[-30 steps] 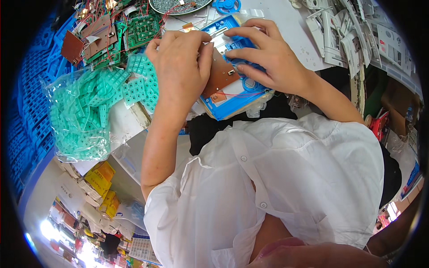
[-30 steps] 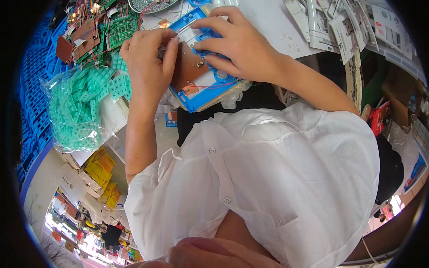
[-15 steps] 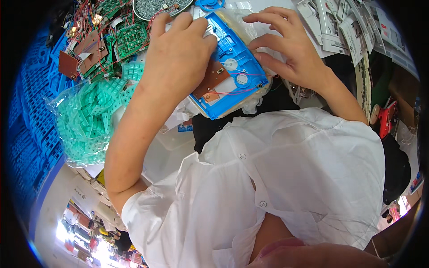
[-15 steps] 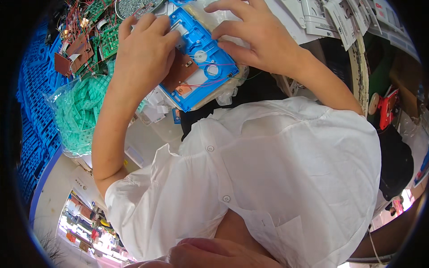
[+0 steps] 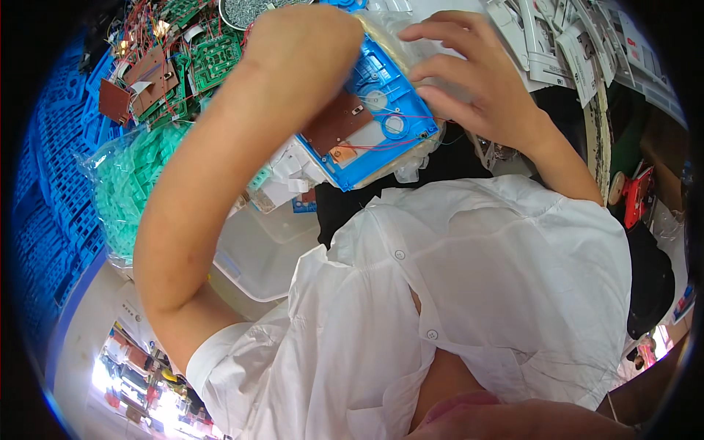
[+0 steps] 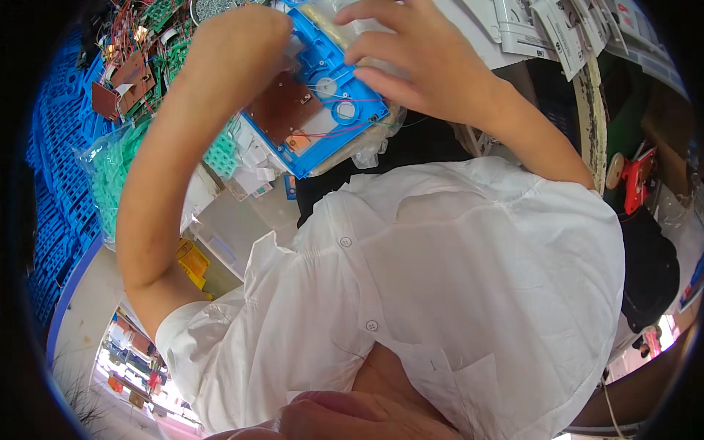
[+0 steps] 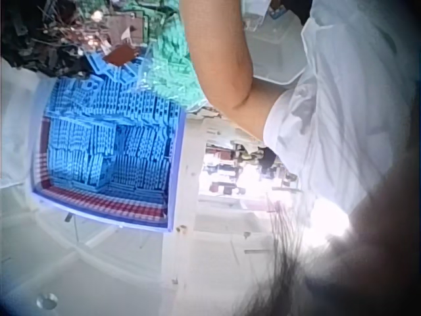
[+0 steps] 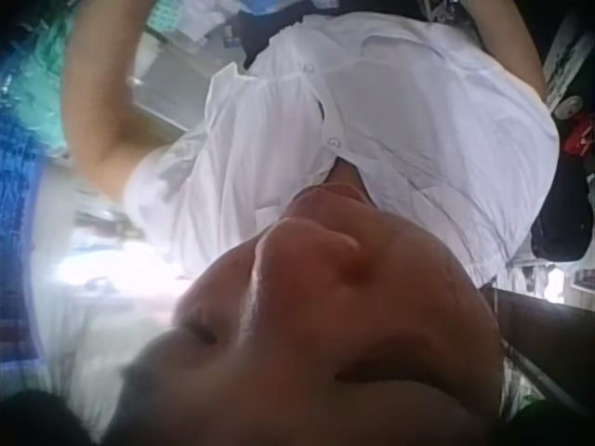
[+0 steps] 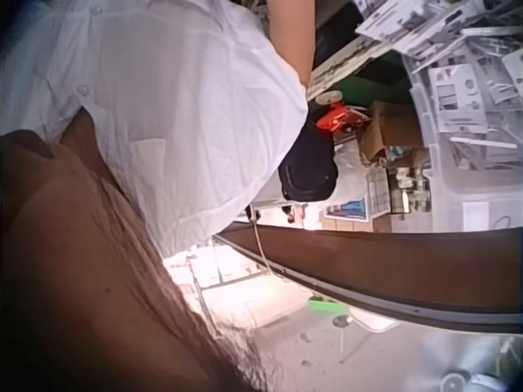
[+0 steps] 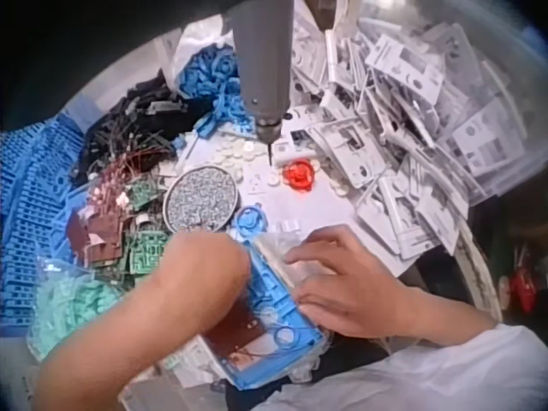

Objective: Assembling a blue toy phone by attaching internal circuit components and using an electric screwdriver to fasten them.

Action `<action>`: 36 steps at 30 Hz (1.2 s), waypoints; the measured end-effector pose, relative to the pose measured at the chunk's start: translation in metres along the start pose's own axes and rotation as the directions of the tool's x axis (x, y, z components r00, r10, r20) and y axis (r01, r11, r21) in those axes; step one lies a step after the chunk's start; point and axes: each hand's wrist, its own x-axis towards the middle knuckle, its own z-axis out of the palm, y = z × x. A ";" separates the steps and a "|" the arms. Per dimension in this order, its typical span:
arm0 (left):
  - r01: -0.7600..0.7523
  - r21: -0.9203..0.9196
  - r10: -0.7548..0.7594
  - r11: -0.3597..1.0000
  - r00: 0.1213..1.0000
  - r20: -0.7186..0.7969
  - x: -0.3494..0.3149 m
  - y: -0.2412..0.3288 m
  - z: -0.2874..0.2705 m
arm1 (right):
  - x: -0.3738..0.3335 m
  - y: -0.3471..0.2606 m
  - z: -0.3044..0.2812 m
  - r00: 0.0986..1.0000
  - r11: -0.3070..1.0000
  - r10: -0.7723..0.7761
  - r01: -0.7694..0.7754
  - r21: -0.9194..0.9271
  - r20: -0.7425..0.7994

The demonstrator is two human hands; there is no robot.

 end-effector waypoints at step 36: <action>-0.124 -0.459 -0.222 0.880 0.747 -0.626 -0.066 0.022 0.093 | 0.009 -0.015 0.047 0.993 0.985 -0.044 0.061 -0.160 0.108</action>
